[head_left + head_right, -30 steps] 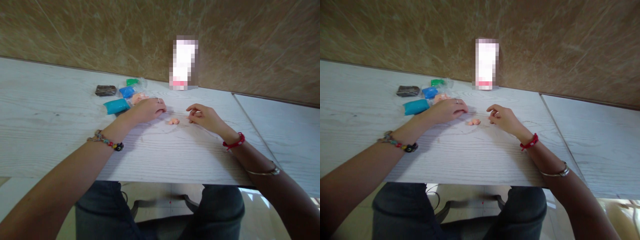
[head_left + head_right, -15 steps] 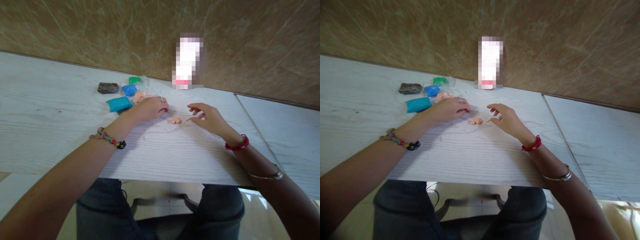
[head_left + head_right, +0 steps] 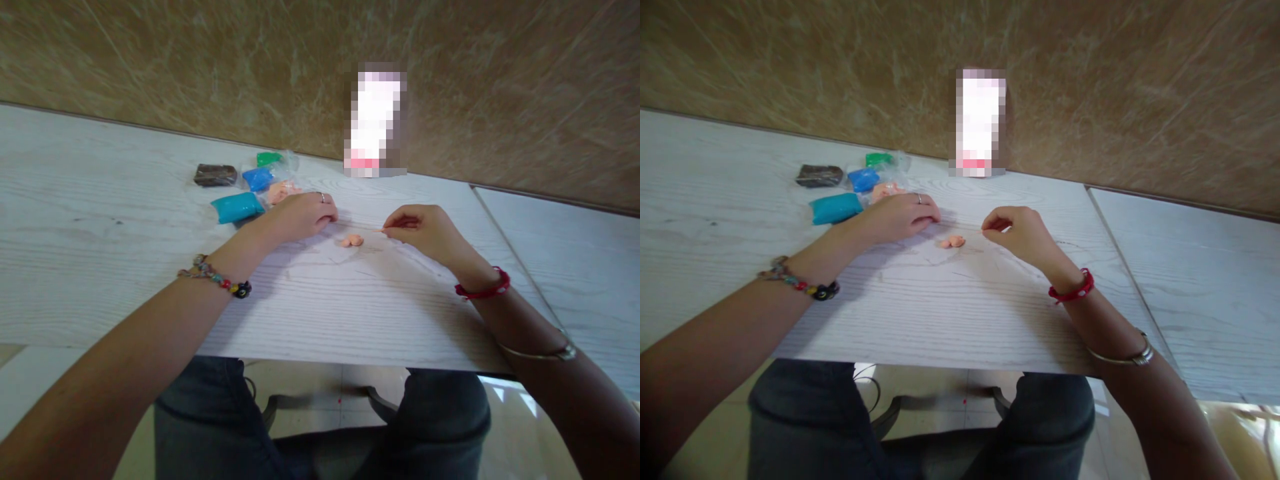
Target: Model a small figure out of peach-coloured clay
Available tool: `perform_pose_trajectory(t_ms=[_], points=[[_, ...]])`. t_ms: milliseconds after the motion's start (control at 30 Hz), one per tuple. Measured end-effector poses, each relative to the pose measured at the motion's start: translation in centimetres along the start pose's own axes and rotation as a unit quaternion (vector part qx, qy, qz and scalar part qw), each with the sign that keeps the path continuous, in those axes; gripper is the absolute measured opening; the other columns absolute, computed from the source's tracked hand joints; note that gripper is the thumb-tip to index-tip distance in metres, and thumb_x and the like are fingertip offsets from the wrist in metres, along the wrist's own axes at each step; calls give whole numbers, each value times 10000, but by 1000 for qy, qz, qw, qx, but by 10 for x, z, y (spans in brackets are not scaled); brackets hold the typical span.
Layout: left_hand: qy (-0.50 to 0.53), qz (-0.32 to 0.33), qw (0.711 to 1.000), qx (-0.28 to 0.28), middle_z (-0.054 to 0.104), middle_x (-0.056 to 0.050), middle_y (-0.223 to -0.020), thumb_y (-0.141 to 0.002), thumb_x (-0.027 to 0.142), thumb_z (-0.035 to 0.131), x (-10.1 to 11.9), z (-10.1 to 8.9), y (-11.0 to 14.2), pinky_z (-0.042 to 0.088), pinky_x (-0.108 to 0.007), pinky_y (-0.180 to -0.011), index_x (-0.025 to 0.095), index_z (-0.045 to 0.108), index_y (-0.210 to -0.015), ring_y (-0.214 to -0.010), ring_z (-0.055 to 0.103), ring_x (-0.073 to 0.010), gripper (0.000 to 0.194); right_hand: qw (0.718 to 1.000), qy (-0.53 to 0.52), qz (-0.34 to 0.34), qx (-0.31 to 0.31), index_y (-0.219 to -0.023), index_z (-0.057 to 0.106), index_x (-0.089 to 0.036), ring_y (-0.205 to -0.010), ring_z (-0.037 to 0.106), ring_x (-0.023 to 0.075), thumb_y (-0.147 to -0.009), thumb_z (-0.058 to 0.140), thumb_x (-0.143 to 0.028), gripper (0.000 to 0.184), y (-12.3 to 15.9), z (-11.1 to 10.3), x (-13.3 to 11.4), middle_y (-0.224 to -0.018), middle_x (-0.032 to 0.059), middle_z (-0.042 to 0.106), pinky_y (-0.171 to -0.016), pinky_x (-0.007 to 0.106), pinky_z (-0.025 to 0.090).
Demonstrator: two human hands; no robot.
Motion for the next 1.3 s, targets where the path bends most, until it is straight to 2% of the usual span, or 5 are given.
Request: perform_pose_trajectory(t_ms=[300, 500, 800, 1000, 1300], points=[[-5, 11, 1000, -1, 624, -45, -997, -827, 184, 355, 0, 0, -1, 412, -249, -790, 152, 638, -918, -887, 564, -132, 300, 946, 305, -89, -58, -947, 642, -132, -814, 594, 212, -764, 504, -128, 230, 7, 16, -27, -835, 92, 658, -651, 303, 424], [15, 13, 1000, 8, 628, -37, -976, -832, 185, 368, 0, 1, -2, 413, -244, -767, 160, 642, -908, -864, 563, -122, 285, 970, 188, -117, -101, -909, 656, -170, -686, 578, 126, -765, 584, -193, 162, 4, 12, -17, -772, 26, 652, -631, 238, 410], [192, 30, 981, 17, 648, -51, -933, -817, 335, 486, 26, -14, 1, 430, -242, -742, 155, 640, -957, -833, 575, -119, 275, 958, 189, -188, -105, -799, 665, -151, -751, 533, 138, -822, 530, -217, 152, 4, 15, -7, -861, 64, 555, -698, 264, 422], [223, -1, 975, -19, 654, -52, -1004, -829, 306, 449, 25, -9, 0, 439, -241, -761, 158, 628, -985, -881, 587, -124, 280, 966, 151, -203, -52, -827, 645, -140, -743, 520, 131, -825, 521, -224, 150, 7, 26, -18, -860, 68, 553, -689, 261, 429], [292, -35, 955, -42, 674, -25, -894, -791, 354, 494, 23, -4, 1, 435, -215, -653, 175, 610, -968, -765, 601, -115, 277, 948, 249, -199, -7, -778, 654, -124, -702, 505, 141, -818, 506, -208, 175, 7, 40, -24, -802, 78, 587, -662, 282, 398]])
Point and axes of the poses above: each hand's wrist, its own y-axis away from the middle knuckle, its own z-axis out of the palm, x = y × z, the point moved 2 cm from there along -y, towards the middle knuckle
